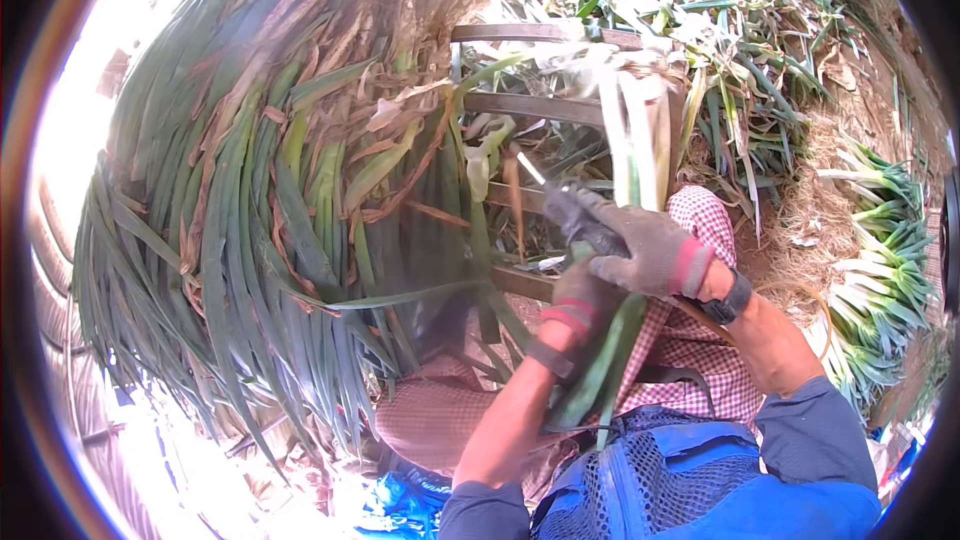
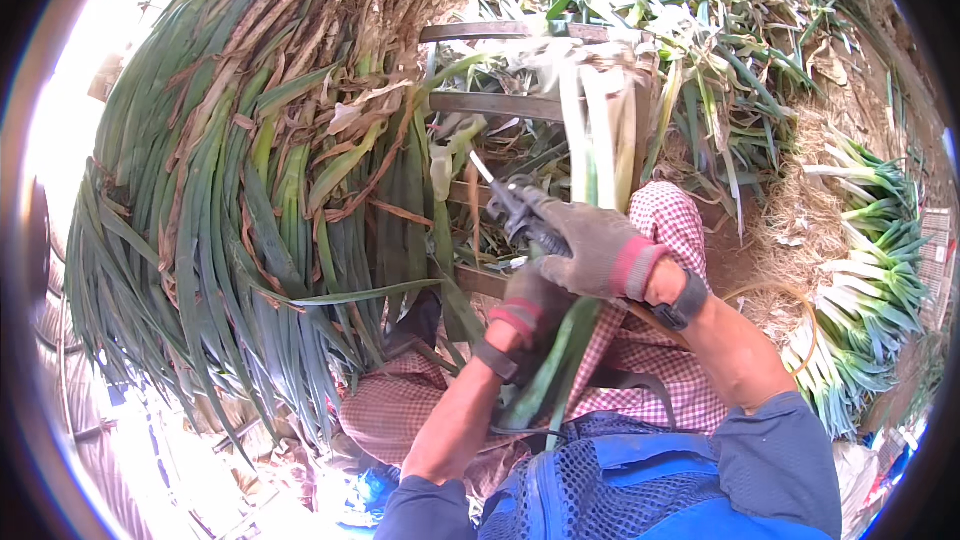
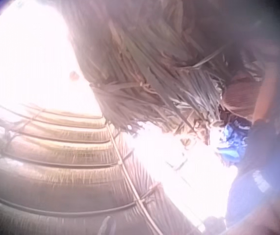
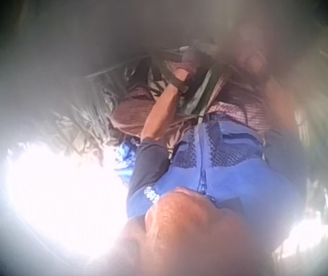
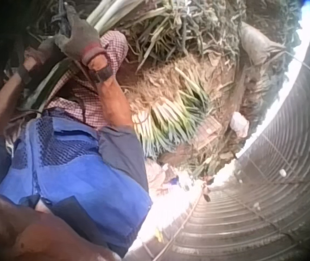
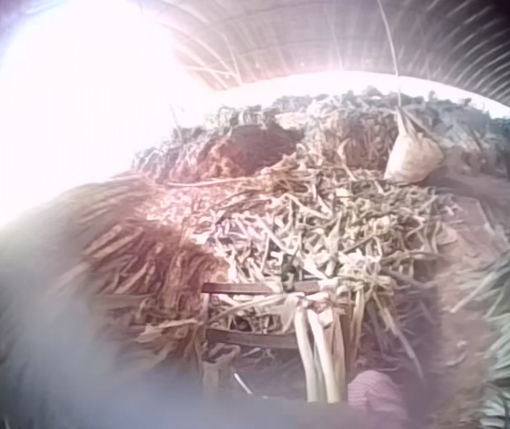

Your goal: The person processes scallions by pulling them from a large bundle, using a hand-held tool to trim the roots and outer leaves, and placing the cleaned scallions into a pile.

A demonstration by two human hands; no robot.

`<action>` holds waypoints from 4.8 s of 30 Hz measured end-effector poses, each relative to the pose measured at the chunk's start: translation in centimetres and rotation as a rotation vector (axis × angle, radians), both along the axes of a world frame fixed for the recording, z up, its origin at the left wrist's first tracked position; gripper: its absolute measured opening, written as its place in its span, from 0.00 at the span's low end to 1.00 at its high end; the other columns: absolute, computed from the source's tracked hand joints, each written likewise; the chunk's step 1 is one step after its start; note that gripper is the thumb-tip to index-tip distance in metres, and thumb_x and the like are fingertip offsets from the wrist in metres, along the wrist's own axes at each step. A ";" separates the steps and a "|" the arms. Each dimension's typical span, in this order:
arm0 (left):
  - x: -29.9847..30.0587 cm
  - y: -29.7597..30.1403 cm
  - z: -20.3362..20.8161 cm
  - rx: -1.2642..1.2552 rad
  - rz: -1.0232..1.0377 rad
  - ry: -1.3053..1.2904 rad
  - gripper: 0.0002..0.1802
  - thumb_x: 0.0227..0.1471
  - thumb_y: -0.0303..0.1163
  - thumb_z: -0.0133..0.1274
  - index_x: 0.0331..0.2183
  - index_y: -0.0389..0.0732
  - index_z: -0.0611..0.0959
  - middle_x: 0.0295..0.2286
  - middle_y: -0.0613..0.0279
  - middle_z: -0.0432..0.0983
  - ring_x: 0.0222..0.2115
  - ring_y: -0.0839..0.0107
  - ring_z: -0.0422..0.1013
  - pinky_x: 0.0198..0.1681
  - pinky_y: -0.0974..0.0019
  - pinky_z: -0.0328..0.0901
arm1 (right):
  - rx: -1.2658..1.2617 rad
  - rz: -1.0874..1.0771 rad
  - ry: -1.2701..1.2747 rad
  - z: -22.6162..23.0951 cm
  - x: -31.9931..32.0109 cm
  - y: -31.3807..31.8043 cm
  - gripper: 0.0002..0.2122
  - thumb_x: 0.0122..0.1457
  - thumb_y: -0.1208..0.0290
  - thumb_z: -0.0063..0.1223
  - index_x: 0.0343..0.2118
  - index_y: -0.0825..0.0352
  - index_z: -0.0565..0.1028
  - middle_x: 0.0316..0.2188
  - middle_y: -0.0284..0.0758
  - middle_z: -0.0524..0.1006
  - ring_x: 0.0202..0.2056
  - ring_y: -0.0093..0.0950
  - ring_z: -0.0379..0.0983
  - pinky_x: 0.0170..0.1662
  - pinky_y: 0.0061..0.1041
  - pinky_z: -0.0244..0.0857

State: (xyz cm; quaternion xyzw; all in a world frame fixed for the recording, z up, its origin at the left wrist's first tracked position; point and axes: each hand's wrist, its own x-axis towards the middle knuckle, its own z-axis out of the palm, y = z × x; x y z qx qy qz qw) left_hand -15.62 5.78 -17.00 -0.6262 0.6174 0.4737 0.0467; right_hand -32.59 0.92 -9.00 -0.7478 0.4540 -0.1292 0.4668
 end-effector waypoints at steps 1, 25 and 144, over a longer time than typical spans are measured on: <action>-0.4 0.0 0.2 -0.191 -0.104 0.046 0.29 0.54 0.49 0.69 0.54 0.47 0.85 0.46 0.48 0.87 0.50 0.46 0.82 0.51 0.49 0.76 | -0.026 0.029 -0.055 -0.6 0.4 -0.4 0.42 0.60 0.59 0.66 0.76 0.64 0.61 0.61 0.57 0.77 0.59 0.53 0.77 0.65 0.43 0.70; 11.7 2.1 -0.8 -0.514 -0.048 -0.242 0.13 0.56 0.36 0.62 0.43 0.47 0.86 0.39 0.51 0.84 0.41 0.45 0.81 0.46 0.48 0.76 | 0.144 0.053 0.053 -1.8 2.5 -2.2 0.45 0.60 0.56 0.66 0.79 0.57 0.56 0.40 0.51 0.83 0.43 0.53 0.83 0.51 0.47 0.75; 20.8 -12.2 6.5 -0.999 0.143 -1.053 0.40 0.51 0.58 0.71 0.53 0.39 0.81 0.48 0.47 0.80 0.46 0.44 0.81 0.47 0.46 0.76 | 0.175 0.024 -0.046 -1.6 1.7 1.7 0.47 0.58 0.56 0.68 0.79 0.60 0.56 0.36 0.47 0.81 0.38 0.46 0.82 0.47 0.42 0.75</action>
